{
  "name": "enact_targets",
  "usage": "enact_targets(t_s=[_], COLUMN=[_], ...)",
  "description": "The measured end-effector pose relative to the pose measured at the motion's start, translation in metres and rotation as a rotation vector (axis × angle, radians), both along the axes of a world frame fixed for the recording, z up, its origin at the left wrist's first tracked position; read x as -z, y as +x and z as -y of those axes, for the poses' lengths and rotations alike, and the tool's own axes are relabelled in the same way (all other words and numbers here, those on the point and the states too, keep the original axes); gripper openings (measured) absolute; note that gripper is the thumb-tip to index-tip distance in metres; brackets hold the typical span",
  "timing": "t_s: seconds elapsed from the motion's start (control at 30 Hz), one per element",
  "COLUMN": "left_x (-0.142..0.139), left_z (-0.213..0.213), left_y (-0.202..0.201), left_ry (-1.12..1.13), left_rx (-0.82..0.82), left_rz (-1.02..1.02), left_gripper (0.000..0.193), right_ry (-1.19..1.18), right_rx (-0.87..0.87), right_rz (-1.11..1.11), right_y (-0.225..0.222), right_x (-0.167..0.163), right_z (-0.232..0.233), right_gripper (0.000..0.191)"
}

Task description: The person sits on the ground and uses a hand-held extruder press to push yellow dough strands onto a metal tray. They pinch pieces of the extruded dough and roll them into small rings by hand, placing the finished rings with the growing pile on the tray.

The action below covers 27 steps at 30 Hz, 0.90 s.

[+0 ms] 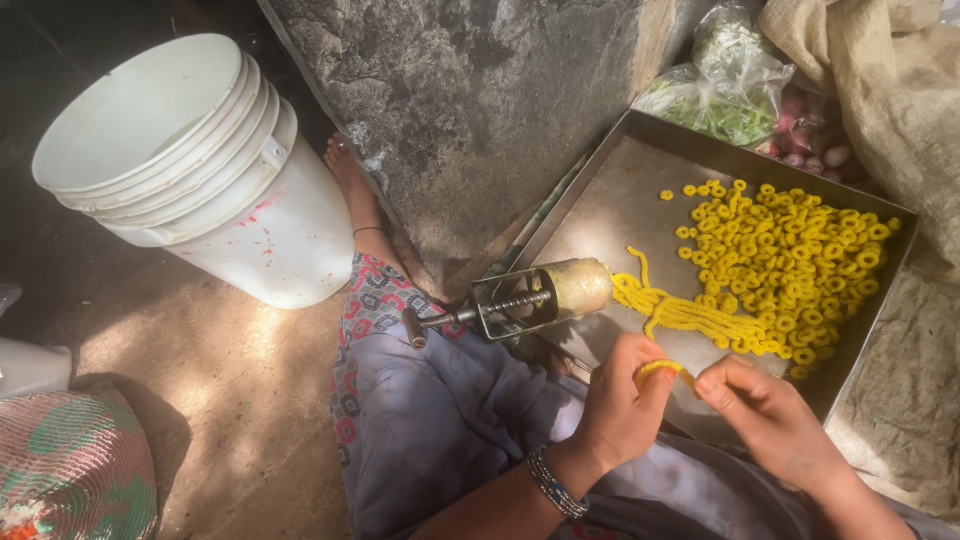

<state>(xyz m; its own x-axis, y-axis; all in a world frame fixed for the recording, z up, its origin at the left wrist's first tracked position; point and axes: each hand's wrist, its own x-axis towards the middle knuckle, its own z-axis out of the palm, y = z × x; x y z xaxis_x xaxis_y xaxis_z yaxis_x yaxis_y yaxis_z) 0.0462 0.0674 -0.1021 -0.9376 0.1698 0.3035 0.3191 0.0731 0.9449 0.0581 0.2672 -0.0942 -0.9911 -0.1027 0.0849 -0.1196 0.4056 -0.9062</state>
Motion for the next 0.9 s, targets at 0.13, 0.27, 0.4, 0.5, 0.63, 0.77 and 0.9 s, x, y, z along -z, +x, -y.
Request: enact_targets(t_s=[0.13, 0.27, 0.4, 0.5, 0.63, 0.77, 0.9], left_x=[-0.013, -0.024, -0.029, -0.027, -0.016, 0.004, 0.02], left_z=[0.004, 0.011, 0.012, 0.009, 0.011, 0.011, 0.006], left_y=[0.004, 0.003, 0.006, 0.007, 0.002, -0.003, -0.006], left_ry=[-0.08, -0.028, -0.046, 0.005, -0.14, -0.065, 0.365], left_rx=[-0.056, 0.072, 0.081, 0.01, 0.059, 0.168, 0.322], left_rz=[-0.19, 0.124, 0.025, -0.078, -0.157, 0.018, 0.457], left_gripper=[0.013, 0.023, 0.023, 0.015, 0.019, 0.022, 0.03], right_ry=[-0.054, 0.37, 0.395, 0.397, 0.396, 0.383, 0.556], right_rx=[0.022, 0.063, 0.014, 0.08, 0.132, 0.164, 0.192], right_rz=[-0.042, -0.537, -0.562, -0.596, -0.46, -0.323, -0.377], right_y=[0.001, 0.002, 0.003, 0.003, 0.003, 0.0, -0.012], right_x=[0.002, -0.01, -0.023, -0.025, -0.013, -0.004, -0.02], right_z=[0.006, 0.018, 0.023, 0.022, 0.02, 0.012, -0.005], right_gripper=[0.016, 0.024, 0.024, 0.021, 0.025, 0.021, 0.022])
